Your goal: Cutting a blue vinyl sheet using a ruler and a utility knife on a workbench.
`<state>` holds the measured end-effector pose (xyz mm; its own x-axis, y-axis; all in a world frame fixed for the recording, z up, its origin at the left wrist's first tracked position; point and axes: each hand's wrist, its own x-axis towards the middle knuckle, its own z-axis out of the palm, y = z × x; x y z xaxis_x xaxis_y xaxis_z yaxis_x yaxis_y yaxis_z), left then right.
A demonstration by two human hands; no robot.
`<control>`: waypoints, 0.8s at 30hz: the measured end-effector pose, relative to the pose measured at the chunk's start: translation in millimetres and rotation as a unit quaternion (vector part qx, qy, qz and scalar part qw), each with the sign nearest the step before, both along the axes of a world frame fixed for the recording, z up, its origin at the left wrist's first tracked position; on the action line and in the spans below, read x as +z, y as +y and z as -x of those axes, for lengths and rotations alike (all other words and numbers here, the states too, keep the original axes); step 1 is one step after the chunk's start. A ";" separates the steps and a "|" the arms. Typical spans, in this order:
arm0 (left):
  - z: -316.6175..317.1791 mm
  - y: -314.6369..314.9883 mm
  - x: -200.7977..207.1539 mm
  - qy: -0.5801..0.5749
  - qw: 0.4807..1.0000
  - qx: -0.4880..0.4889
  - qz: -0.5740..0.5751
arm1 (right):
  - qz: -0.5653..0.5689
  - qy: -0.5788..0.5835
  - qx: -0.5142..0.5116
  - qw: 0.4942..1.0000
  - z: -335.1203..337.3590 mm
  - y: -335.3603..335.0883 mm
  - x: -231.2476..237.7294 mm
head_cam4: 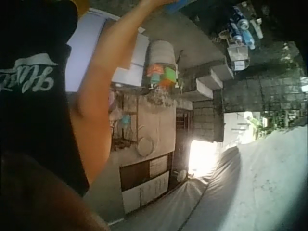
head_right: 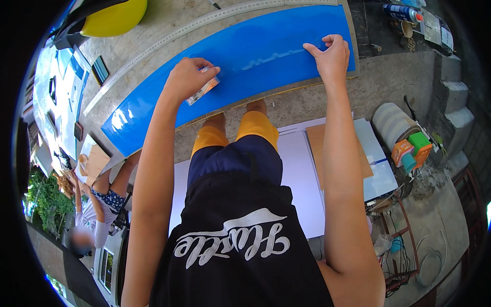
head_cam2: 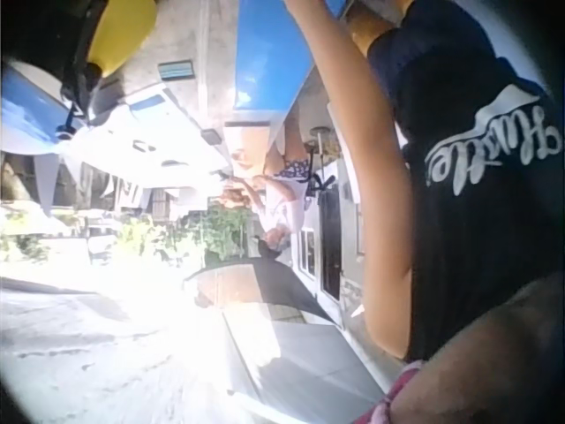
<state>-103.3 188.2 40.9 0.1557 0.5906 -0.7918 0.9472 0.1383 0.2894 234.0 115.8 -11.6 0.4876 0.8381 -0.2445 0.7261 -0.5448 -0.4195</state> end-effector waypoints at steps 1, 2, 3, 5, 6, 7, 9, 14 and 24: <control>0.0 -0.2 -0.4 0.000 1.000 0.000 0.000 | 0.005 -0.008 0.003 1.000 2.3 0.0 0.4; -0.4 -0.3 -0.4 0.002 1.000 0.001 0.000 | 0.005 -0.008 0.003 1.000 6.8 1.0 2.7; -0.6 -0.3 -0.3 0.005 1.000 0.002 -0.001 | 0.022 -0.025 -0.011 0.999 12.4 1.7 4.5; -0.9 1.0 0.0 0.002 1.000 -0.003 0.000 | 0.039 -0.042 -0.025 0.998 24.1 1.5 6.5; -1.3 1.6 0.3 -0.001 1.000 -0.008 0.001 | 0.034 -0.051 -0.023 0.998 30.5 0.5 6.7; -1.9 1.6 0.7 -0.001 1.000 -0.008 0.001 | 0.029 -0.061 -0.021 0.998 37.2 -0.7 6.8; -1.7 2.0 1.6 -0.006 1.000 -0.007 0.005 | 0.023 -0.058 -0.005 0.998 54.9 -0.7 9.0; -1.3 -0.5 -1.3 -0.003 1.000 -0.001 0.006 | 0.010 -0.037 0.039 0.999 96.0 -2.9 9.7; -4.1 -2.2 0.3 0.002 0.999 -0.002 -0.037 | 0.038 -0.150 -0.088 0.984 -28.5 14.2 -8.2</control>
